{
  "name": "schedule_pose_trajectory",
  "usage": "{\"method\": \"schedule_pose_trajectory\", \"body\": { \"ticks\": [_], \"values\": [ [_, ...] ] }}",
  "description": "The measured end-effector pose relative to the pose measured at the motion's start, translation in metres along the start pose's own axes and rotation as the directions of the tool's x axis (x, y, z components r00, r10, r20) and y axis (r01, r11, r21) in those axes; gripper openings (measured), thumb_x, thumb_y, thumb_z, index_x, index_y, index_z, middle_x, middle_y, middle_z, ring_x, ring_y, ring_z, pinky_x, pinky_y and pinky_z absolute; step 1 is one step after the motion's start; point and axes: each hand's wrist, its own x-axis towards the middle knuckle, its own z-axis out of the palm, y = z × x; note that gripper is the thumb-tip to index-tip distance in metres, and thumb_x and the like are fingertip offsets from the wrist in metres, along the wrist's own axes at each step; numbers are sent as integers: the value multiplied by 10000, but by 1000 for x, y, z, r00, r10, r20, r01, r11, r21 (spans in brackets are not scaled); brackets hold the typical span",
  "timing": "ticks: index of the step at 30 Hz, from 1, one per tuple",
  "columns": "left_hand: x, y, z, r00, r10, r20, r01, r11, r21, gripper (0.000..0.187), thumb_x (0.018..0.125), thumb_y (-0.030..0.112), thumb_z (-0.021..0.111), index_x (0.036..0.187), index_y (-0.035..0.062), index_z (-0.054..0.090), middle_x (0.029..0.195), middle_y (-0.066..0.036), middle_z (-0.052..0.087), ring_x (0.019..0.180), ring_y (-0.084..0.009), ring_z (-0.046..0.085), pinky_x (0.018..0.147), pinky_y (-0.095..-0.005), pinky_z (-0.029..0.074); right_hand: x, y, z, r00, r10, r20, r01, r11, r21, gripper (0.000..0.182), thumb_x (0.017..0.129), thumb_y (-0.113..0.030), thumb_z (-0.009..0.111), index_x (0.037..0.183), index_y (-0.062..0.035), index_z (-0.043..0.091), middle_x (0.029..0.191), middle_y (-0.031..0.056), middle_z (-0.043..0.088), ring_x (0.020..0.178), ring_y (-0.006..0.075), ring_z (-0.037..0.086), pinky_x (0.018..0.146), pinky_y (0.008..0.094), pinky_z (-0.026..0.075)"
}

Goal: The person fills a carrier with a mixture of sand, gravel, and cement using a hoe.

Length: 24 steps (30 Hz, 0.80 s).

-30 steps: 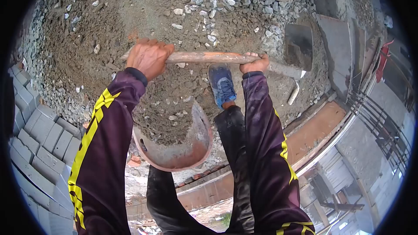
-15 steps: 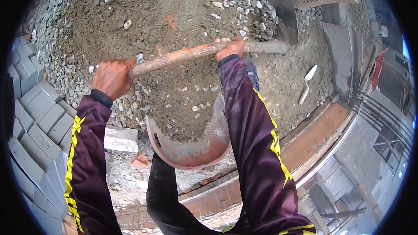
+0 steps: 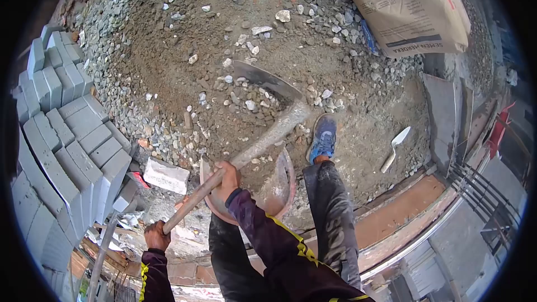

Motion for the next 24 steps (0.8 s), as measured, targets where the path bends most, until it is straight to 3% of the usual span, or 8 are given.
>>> {"method": "schedule_pose_trajectory", "body": {
  "ticks": [2, 8, 10, 12, 14, 16, 20, 24],
  "values": [
    [22, -4, 4, 999, 17, 32, -20, 994, 111, 189, 614, 111, 693, 731, 118, 545, 704, -78, 567, 706, -286, 565, 687, -416, 416, -30, -20, 5, 999, 18, 39, -23, 991, 135, 151, 779, -208, 590, 768, -84, 504, 660, 45, 462, 632, 231, 483, 690, 419, 451],
    [272, 134, -4, 885, 460, -70, -450, 885, 121, 289, 567, 146, 723, 797, 122, 551, 761, -67, 581, 785, -260, 579, 682, -375, 419, 19, -208, -11, 856, -512, -71, 500, 784, 368, 146, 757, -206, 538, 696, -133, 428, 608, 3, 391, 565, 174, 427, 639, 375, 421],
    [338, 181, -9, 810, 577, -108, -561, 815, 147, 274, 583, 136, 714, 801, 103, 551, 767, -86, 606, 792, -276, 595, 709, -382, 442, 49, -271, -19, 830, -550, -96, 540, 747, 389, 184, 766, -211, 515, 669, -147, 371, 610, -5, 383, 550, 159, 417, 609, 349, 409],
    [383, 204, -8, 786, 599, -156, -567, 798, 205, 247, 594, 97, 696, 795, 95, 553, 772, -90, 614, 787, -283, 599, 726, -387, 437, 62, -302, -6, 802, -535, -265, 597, 698, 397, 213, 817, -236, 515, 684, -141, 378, 613, -4, 379, 535, 154, 407, 580, 347, 418],
    [411, 190, -14, 781, 611, -129, -576, 785, 227, 211, 607, 34, 657, 780, 90, 550, 747, -92, 607, 785, -284, 597, 695, -401, 440, 88, -296, 3, 800, -506, -323, 600, 663, 447, 221, 861, -313, 495, 846, -107, 417, 658, 14, 390, 573, 173, 417, 623, 395, 438],
    [412, 168, -23, 724, 624, -294, -569, 781, 257, 212, 601, 46, 665, 777, 85, 552, 713, -98, 596, 757, -292, 595, 685, -406, 447, 104, -287, 10, 814, -508, -281, 579, 676, 456, 219, 864, -309, 505, 888, -112, 414, 745, 27, 414, 630, 176, 434, 651, 404, 450],
    [388, 166, -48, 803, 582, -126, -551, 806, 215, 236, 592, 52, 664, 800, 78, 556, 725, -127, 612, 738, -318, 610, 673, -417, 473, 96, -275, 26, 797, -538, -274, 604, 711, 361, 241, 862, -322, 518, 910, -112, 408, 847, 27, 417, 708, 169, 442, 697, 395, 459],
    [341, 123, -27, 865, 501, -12, -495, 858, 139, 224, 615, 76, 656, 817, 78, 557, 738, -151, 630, 692, -335, 628, 623, -426, 492, 98, -236, 40, 789, -546, -281, 601, 782, 165, 200, 854, -278, 493, 880, -109, 388, 810, 22, 416, 666, 164, 446, 716, 383, 461]
  ]
}}
